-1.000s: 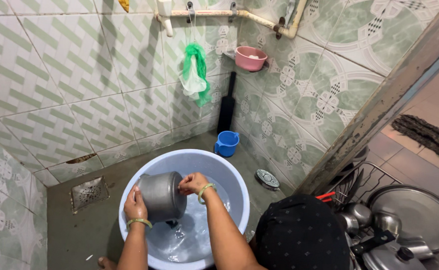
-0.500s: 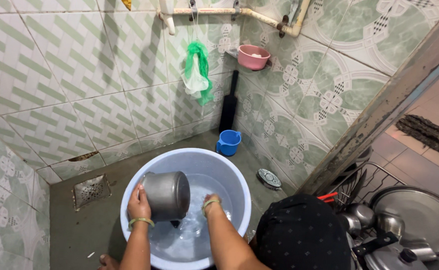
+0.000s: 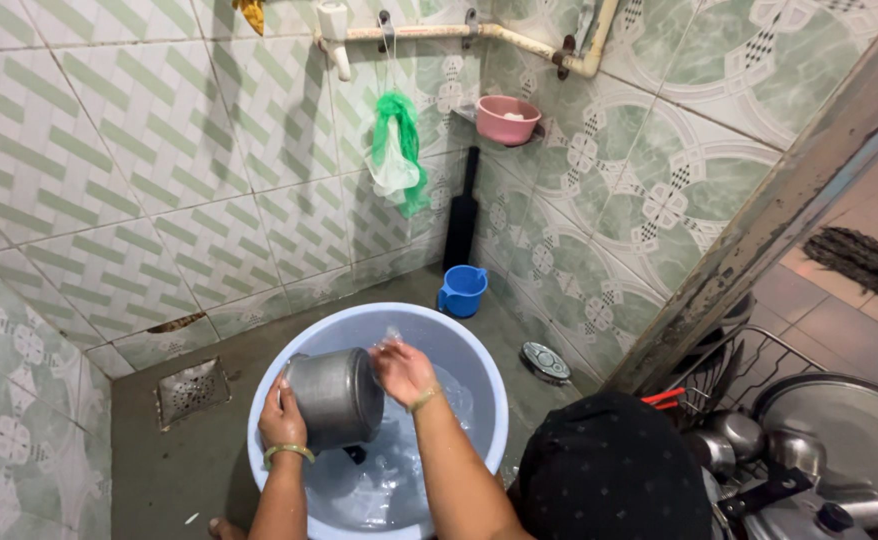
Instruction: The person washes a metal pot by hand in a large blue tub of water, scrubbing the inside and outside of the pot and its handle before setting it down.
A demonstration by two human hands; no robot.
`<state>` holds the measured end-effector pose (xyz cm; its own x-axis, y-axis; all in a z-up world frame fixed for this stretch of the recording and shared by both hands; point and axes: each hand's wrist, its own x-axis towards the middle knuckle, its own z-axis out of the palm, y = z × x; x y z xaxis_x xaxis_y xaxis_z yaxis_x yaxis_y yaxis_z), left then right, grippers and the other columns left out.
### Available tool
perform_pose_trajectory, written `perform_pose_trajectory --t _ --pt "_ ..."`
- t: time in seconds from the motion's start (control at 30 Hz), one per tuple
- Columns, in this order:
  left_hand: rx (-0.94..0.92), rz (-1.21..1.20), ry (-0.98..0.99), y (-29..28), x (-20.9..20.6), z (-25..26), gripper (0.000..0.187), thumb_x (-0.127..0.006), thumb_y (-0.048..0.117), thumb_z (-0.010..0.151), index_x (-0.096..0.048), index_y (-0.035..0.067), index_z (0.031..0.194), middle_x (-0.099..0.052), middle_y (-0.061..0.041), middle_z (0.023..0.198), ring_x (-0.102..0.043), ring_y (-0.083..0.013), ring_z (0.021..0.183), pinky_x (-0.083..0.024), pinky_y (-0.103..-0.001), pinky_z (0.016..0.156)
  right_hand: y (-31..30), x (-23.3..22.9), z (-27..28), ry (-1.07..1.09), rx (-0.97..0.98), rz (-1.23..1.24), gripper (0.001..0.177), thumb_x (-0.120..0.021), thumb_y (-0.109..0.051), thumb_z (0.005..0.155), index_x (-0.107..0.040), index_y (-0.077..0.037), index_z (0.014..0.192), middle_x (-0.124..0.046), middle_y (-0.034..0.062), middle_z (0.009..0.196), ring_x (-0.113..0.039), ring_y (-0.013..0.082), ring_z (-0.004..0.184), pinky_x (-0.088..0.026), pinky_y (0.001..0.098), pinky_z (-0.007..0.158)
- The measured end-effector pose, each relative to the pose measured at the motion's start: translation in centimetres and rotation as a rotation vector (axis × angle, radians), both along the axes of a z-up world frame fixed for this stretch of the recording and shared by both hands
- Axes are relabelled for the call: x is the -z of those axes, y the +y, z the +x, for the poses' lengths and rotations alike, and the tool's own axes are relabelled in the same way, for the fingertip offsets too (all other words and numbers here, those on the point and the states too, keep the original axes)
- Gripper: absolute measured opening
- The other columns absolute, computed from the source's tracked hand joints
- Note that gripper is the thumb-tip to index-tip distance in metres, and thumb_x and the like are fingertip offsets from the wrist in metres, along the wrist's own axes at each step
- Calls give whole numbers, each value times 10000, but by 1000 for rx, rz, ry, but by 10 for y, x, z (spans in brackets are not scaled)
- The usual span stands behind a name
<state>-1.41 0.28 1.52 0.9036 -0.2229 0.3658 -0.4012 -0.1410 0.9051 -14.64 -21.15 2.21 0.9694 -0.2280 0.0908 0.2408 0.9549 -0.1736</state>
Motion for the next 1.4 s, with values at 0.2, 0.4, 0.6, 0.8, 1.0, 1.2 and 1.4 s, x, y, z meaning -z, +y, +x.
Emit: perform_pose_trajectory --t 0.2,0.4,0.6,0.8,1.0,1.2,1.4 --pt "4 -9 30 -4 5 1 395 -542 367 1064 -673 132 1354 -712 -182 1239 -682 -347 1149 -507 -419 966 27 -87 44 630 -27 -980 347 -513 -330 1039 -703 -39 1042 -741 137 1097 -712 298 1070 -559 481 890" --pt "11 58 139 -1 7 -2 440 -533 382 1049 -681 101 1354 -735 -182 1167 -711 -333 1069 -518 -401 945 56 -89 40 668 497 -1772 420 -453 -344 1041 -772 -71 1065 -777 91 1071 -734 295 1077 -538 442 989" --pt "119 -183 -17 -8 31 16 475 -445 397 1130 -673 28 1324 -715 -169 1232 -664 -324 1136 -467 -395 979 134 -72 26 765 1238 -2505 512 -569 -370 891 -657 -53 1283 -668 148 1322 -550 384 1301 -350 530 1101" --pt "124 40 153 -14 37 16 516 -491 465 1090 -739 43 1252 -759 -194 1079 -706 -273 959 -520 -361 900 117 -86 30 1135 556 -2431 575 -469 -491 988 -609 -42 1318 -629 186 1338 -548 360 1292 -327 544 1123" --pt "387 -104 58 -10 -6 -16 417 -638 372 985 -724 73 1263 -763 -129 1186 -699 -190 1101 -513 -333 928 48 -74 21 1191 114 -2058 681 -422 -615 982 -700 -51 1245 -661 242 1297 -600 425 1206 -432 481 1053" --pt "396 23 158 -6 -27 -28 353 -688 324 954 -764 84 1202 -790 -118 1157 -739 -185 1073 -546 -312 931 -1 -2 8 1113 93 -1247 502 -614 -492 927 -740 -51 1132 -743 127 1140 -694 269 1037 -505 363 950" --pt "366 42 90 -9 -30 -35 366 -652 358 967 -753 117 1224 -770 -117 1196 -723 -221 1145 -534 -327 953 -20 16 4 1100 308 -825 402 -658 -380 934 -748 3 1020 -750 154 993 -688 277 894 -533 376 850"
